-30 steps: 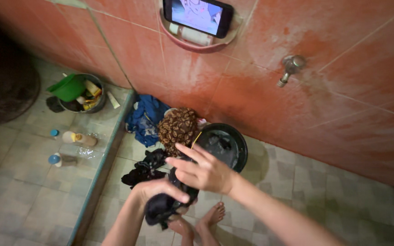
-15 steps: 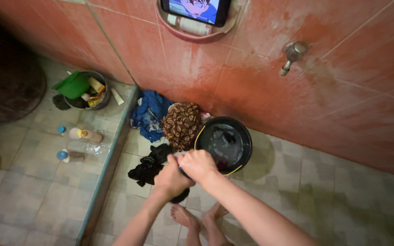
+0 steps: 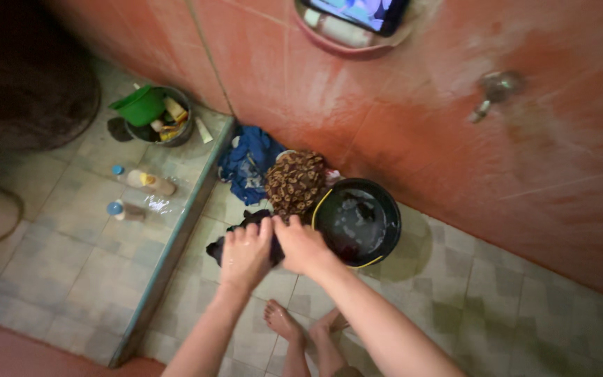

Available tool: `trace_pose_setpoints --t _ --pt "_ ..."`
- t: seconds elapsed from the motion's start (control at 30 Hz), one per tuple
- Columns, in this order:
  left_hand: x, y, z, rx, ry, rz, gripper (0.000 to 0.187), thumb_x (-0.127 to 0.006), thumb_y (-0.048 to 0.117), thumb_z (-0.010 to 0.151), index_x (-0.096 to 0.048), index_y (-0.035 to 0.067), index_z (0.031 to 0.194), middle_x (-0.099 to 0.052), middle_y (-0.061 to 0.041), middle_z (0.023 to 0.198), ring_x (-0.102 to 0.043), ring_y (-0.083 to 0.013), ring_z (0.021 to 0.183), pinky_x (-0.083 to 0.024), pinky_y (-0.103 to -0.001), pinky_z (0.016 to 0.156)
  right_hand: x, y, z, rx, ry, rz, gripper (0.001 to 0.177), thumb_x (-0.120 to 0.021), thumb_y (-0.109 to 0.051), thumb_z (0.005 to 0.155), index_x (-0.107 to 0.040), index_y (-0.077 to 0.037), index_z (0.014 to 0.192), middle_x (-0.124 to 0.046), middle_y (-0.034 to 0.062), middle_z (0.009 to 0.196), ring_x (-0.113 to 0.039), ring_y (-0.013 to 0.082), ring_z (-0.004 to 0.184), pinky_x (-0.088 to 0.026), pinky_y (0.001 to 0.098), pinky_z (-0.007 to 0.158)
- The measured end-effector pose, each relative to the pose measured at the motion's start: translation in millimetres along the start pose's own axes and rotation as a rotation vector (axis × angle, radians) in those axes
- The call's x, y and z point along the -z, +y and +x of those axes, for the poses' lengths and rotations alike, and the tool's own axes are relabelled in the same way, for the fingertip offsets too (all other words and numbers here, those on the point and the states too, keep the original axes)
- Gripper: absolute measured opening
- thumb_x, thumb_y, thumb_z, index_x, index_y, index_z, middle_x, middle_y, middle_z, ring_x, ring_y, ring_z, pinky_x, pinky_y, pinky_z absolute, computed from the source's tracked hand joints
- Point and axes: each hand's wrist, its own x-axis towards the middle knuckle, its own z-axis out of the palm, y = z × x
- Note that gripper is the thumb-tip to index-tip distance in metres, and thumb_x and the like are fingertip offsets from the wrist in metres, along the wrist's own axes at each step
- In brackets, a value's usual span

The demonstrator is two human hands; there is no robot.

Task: The person hand-washes multiple garments in a black bucket filled with water. They submerge, agitate, and wring out each item one by one, including a black cloth, a purple cloth, a teal cloth, a maroon cloth, and a patterned brown cloth, placing the wet items on the floor beside the bucket.

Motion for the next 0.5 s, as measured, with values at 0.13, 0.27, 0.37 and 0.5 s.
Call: trace_pose_setpoints --t 0.13,0.27,0.37,0.5 --pt "14 -32 -15 0.063 -0.135 0.022 0.05 -0.073 0.018 0.082 -0.051 0.018 0.127 -0.068 -0.008 0.104 -0.068 -0.0328 0.101 -0.046 -0.053 0.095 -25 -16 -5 0.235 0.173 0.013 0.081 -0.082 -0.01 0.072 -0.043 -0.01 0.143 -0.052 0.0212 0.135 -0.059 0.044 0.121 -0.055 0.0494 0.095" --pt "30 -48 -33 0.224 -0.258 0.117 0.137 -0.098 0.049 0.044 -0.027 0.028 0.159 -0.044 -0.019 0.149 -0.038 -0.0476 0.143 -0.028 -0.066 0.107 -53 -11 0 0.203 0.072 0.084 0.1 -0.089 -0.015 0.067 -0.04 -0.019 0.154 -0.039 0.0239 0.15 -0.047 0.0516 0.132 -0.044 0.0615 0.098" --pt "30 -60 -45 0.37 -0.623 0.116 0.145 -0.1 0.056 0.055 -0.002 0.038 0.161 -0.014 -0.021 0.166 -0.019 -0.0492 0.15 -0.022 -0.065 0.118 -73 26 -4 0.092 0.072 0.111 0.087 -0.086 -0.016 0.072 -0.044 -0.017 0.149 -0.038 0.0269 0.149 -0.047 0.0498 0.131 -0.043 0.057 0.102" --pt "0 -77 -64 0.477 -0.55 0.048 0.141 -0.1 0.048 0.058 -0.001 0.048 0.159 -0.02 -0.022 0.165 -0.03 -0.0476 0.145 -0.031 -0.06 0.115 -104 108 -18 -0.168 0.016 0.19 0.05 -0.07 -0.023 0.088 -0.053 -0.011 0.134 -0.059 0.0237 0.132 -0.059 0.0434 0.121 -0.05 0.0512 0.1"
